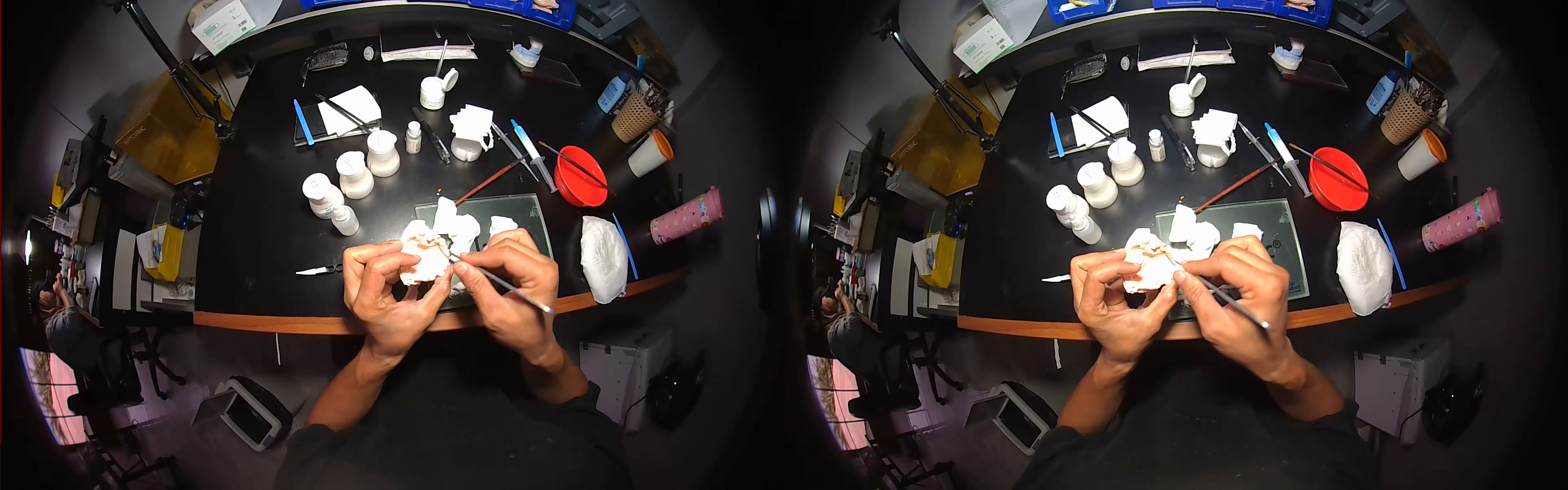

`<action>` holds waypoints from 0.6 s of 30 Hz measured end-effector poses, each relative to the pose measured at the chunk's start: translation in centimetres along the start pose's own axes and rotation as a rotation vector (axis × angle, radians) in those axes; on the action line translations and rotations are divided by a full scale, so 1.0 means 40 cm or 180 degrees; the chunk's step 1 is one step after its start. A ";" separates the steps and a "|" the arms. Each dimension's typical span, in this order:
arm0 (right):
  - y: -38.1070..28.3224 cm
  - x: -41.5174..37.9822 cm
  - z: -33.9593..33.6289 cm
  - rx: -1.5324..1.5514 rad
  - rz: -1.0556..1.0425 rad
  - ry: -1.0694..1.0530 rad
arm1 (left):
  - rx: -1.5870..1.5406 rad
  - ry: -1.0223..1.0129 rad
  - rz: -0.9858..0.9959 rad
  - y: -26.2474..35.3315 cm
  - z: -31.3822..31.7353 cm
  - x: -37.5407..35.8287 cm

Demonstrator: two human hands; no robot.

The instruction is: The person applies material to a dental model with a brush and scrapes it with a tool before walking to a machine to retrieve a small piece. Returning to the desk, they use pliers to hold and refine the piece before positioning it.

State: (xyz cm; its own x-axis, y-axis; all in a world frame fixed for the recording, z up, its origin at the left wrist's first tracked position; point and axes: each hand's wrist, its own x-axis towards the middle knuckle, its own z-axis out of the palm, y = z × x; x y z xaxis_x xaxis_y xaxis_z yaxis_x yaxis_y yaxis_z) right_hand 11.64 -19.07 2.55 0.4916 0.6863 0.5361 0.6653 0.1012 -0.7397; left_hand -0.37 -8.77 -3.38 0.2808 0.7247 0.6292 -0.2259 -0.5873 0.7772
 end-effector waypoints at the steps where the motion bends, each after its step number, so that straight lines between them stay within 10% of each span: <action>1: -0.005 0.006 -0.006 0.0028 0.0124 -0.0019 | -0.0030 -0.0007 0.0008 0.001 0.002 0.000; 13: -0.015 -0.029 0.028 -0.0545 -0.0974 0.0299 | -0.0380 -0.0102 -0.0171 -0.020 -0.004 -0.005; 18: -0.017 -0.032 -0.017 0.0332 -0.0709 0.0481 | -0.1777 -0.0114 -0.1249 0.013 -0.021 0.015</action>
State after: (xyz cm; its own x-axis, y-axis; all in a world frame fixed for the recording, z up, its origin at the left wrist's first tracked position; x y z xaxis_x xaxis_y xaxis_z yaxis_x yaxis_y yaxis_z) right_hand 10.92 -20.52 2.65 0.4232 0.5245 0.7388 0.7088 0.3163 -0.6305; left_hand -1.09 -8.34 -2.58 0.4686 0.8281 0.3077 -0.5456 -0.0027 0.8380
